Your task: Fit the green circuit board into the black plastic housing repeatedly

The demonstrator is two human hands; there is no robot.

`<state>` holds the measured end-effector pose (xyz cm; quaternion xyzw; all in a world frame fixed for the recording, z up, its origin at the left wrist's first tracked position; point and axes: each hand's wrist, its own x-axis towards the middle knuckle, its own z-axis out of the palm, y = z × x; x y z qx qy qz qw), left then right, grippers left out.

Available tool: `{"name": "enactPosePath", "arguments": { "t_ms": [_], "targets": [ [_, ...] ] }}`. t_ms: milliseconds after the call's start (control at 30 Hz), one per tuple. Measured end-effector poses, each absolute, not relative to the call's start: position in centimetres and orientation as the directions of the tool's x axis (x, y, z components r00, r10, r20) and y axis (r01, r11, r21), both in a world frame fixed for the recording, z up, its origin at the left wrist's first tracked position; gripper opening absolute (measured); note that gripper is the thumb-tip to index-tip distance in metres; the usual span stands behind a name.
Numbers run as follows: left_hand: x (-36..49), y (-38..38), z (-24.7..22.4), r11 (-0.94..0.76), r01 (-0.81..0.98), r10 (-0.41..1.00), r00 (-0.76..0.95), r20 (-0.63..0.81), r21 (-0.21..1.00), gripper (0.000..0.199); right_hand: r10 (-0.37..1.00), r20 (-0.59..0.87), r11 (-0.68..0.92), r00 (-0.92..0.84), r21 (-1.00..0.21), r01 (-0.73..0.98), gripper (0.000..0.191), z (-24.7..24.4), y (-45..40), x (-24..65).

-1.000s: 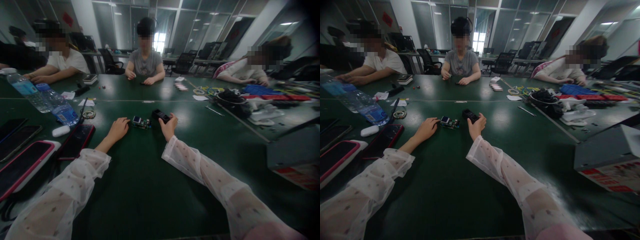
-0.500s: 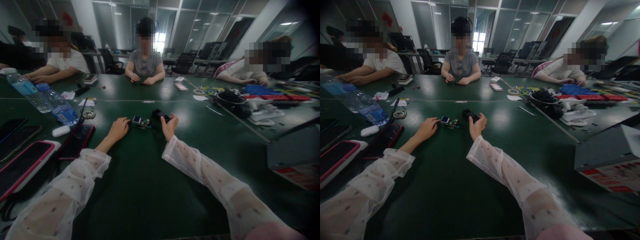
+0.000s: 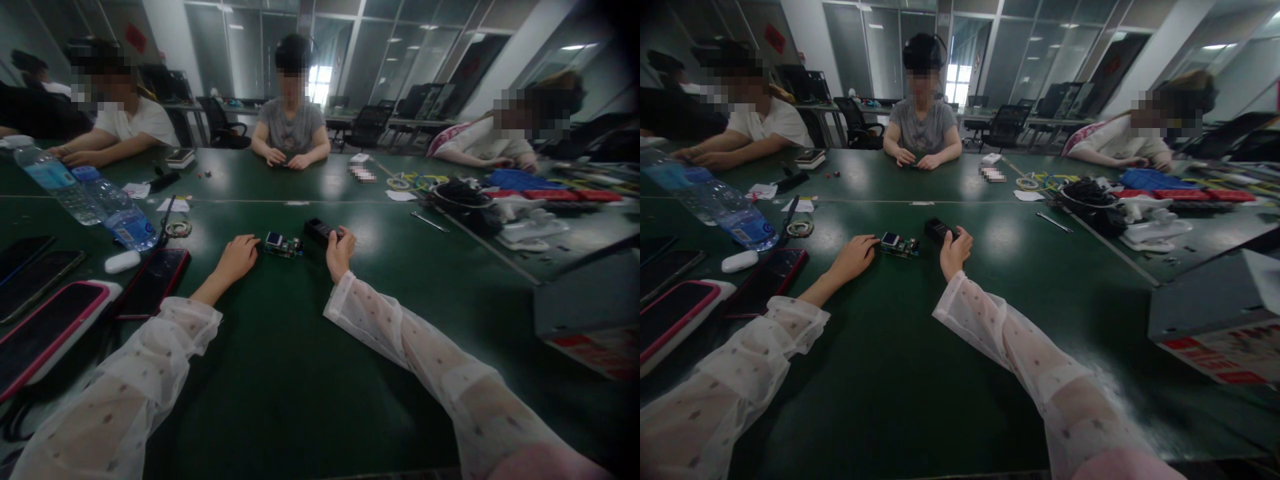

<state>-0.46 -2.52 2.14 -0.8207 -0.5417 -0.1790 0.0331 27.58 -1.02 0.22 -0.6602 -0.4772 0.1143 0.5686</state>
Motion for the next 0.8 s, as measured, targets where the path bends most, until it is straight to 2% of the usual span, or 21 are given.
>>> {"name": "enactPosePath", "arguments": {
  "t_ms": [167,300,533,667,800],
  "targets": [
    [-0.5,-2.5,2.1,-0.407,0.902,0.880,0.346,0.325,0.145,0.041,0.789,0.390,0.107,0.475,-0.848,0.518,0.034,-0.2,-0.8,27.8],
    [-0.5,-2.4,2.1,-0.409,0.900,0.882,0.347,0.320,0.151,0.041,0.793,0.461,0.178,0.400,-0.801,0.571,0.052,-0.9,-0.4,28.2],
    [-0.6,-2.4,2.1,-0.412,0.899,0.879,0.351,0.322,0.146,0.042,0.785,0.527,0.292,0.327,-0.780,0.554,0.050,-0.6,-0.6,28.0],
    [-0.5,-2.5,2.1,-0.412,0.899,0.878,0.347,0.330,0.150,0.041,0.755,0.644,0.484,0.124,-0.675,0.556,0.051,0.8,-2.2,26.6],
    [-0.5,-2.5,1.9,-0.414,0.897,0.874,0.346,0.341,0.153,0.040,0.718,0.683,0.629,-0.134,-0.554,0.546,0.051,1.9,-3.6,25.6]
  ]
}}
